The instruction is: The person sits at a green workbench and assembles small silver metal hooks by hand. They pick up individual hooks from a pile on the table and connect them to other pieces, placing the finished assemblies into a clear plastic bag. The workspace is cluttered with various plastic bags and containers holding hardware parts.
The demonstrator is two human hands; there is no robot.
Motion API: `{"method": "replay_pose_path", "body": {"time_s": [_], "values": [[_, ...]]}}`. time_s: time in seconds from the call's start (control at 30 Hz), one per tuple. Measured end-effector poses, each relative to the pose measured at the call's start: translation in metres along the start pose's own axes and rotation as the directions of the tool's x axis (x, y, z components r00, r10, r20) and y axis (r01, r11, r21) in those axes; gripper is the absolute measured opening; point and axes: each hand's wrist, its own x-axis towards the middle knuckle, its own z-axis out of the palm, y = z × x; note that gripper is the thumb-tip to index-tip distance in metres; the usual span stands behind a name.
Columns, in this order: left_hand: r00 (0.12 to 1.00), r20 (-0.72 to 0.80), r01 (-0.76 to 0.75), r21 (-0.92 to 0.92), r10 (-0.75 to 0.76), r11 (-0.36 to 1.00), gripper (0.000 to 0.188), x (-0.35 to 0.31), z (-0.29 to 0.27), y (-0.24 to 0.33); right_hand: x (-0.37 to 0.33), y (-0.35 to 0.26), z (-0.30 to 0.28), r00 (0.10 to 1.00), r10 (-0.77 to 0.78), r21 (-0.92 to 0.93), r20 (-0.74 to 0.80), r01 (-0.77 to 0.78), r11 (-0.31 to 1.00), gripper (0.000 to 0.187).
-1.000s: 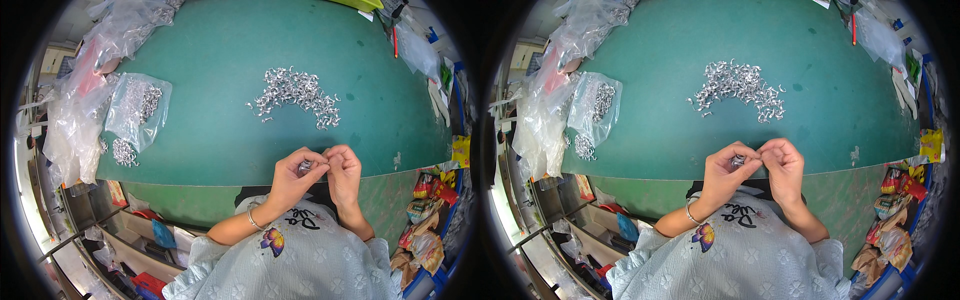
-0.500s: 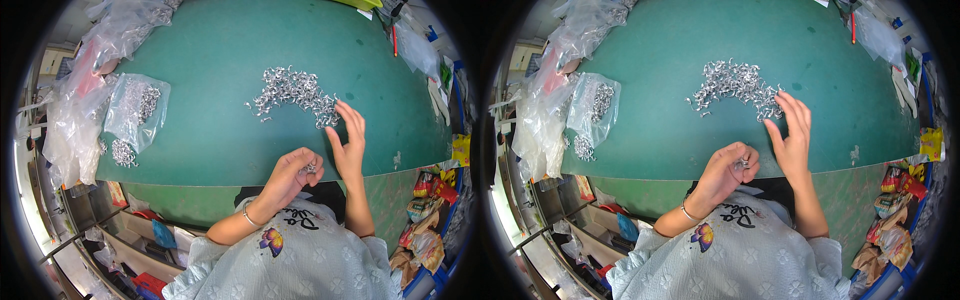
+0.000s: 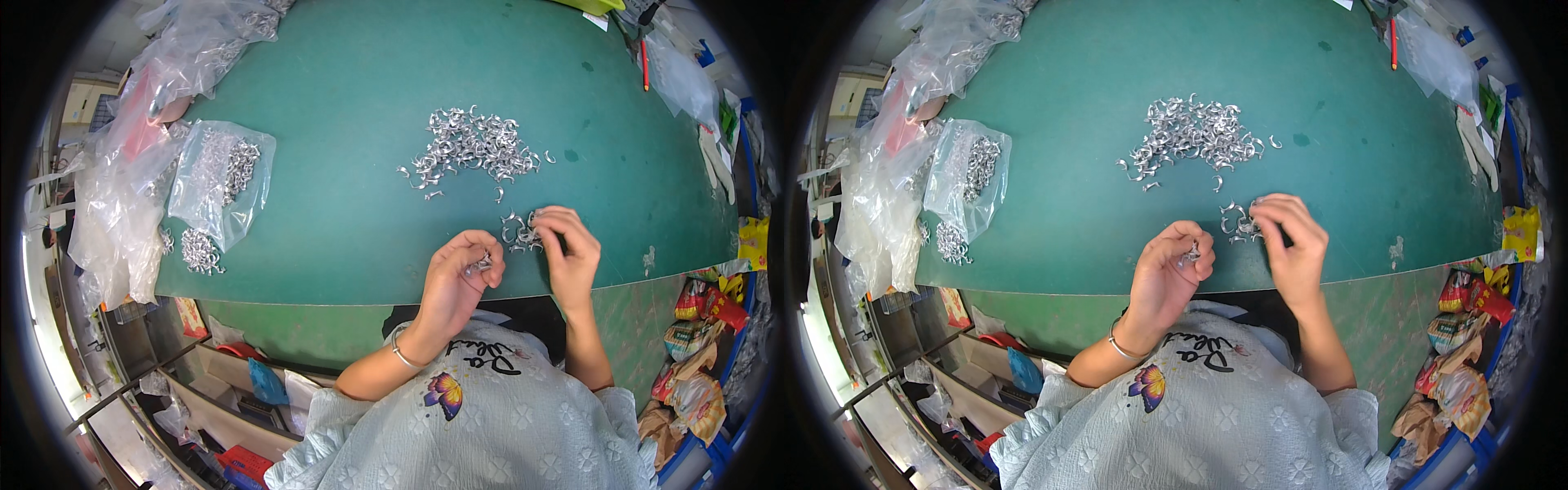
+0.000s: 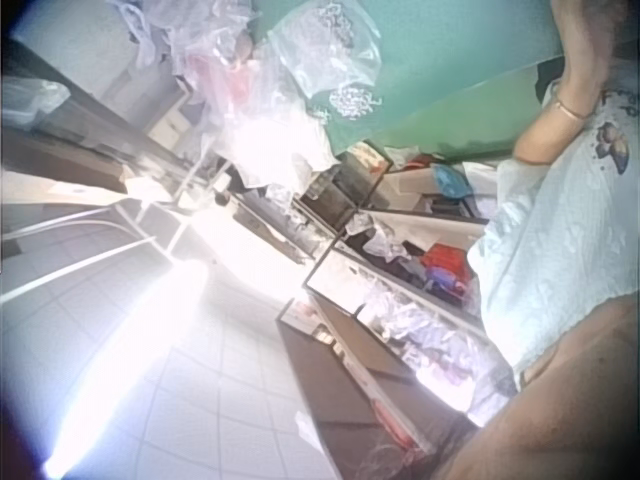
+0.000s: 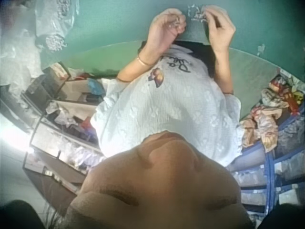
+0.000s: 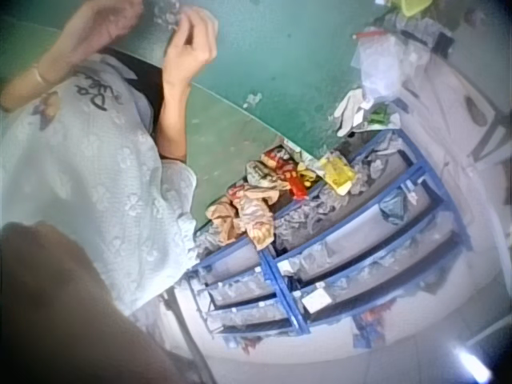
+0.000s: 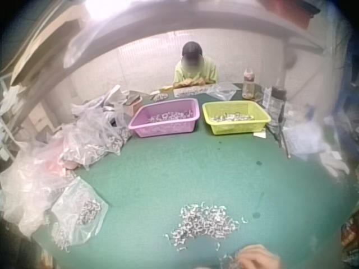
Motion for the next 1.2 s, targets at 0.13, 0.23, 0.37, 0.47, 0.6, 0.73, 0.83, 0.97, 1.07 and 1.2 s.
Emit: {"method": "replay_pose_path", "body": {"time_s": [0.13,0.23,0.37,0.47,0.6,0.73,0.83,0.97,1.07,1.2], "values": [[0.997,-0.053,-0.046,0.119,0.053,0.992,0.017,-0.003,0.000,-0.001,0.007,-0.002,-0.005,0.976,0.142,0.003,-0.167,-0.143,0.990,0.011],[0.993,-0.063,-0.090,0.158,0.101,0.983,0.016,-0.003,0.003,-0.004,0.018,-0.012,-0.002,0.990,-0.085,-0.457,-0.110,0.026,0.889,0.014],[0.998,-0.029,-0.050,0.041,0.051,0.998,0.014,-0.002,0.006,-0.007,0.030,-0.018,0.024,0.987,-0.155,-0.505,0.049,0.158,0.848,0.019],[1.000,-0.006,-0.011,0.022,0.012,1.000,0.014,-0.004,0.006,-0.004,0.032,-0.016,0.035,0.980,-0.174,-0.549,0.099,0.200,0.811,0.016],[0.997,-0.068,-0.026,0.048,0.029,0.999,0.015,-0.003,0.005,-0.004,0.032,-0.009,0.035,0.969,-0.224,-0.538,0.108,0.246,0.806,0.012],[0.991,-0.111,-0.063,0.049,0.068,0.997,0.014,-0.002,0.004,-0.004,0.032,-0.014,0.029,0.980,-0.188,-0.448,0.072,0.200,0.871,0.013],[0.991,-0.099,-0.090,0.044,0.094,0.995,0.015,-0.002,0.001,-0.004,0.031,-0.020,0.028,0.982,-0.174,-0.464,0.077,0.190,0.865,0.015],[0.992,-0.095,-0.081,0.075,0.088,0.994,0.015,-0.003,0.004,-0.004,0.034,-0.017,0.042,0.959,-0.228,-0.405,0.167,0.277,0.872,0.017],[0.995,-0.088,-0.043,0.076,0.050,0.996,0.017,-0.006,0.004,0.000,0.035,-0.015,0.046,0.952,-0.216,-0.439,0.219,0.294,0.849,0.017],[0.989,-0.148,-0.010,0.107,0.026,0.994,0.020,-0.007,0.005,0.003,0.034,-0.010,0.044,0.957,-0.214,-0.421,0.197,0.280,0.863,0.017]]}}
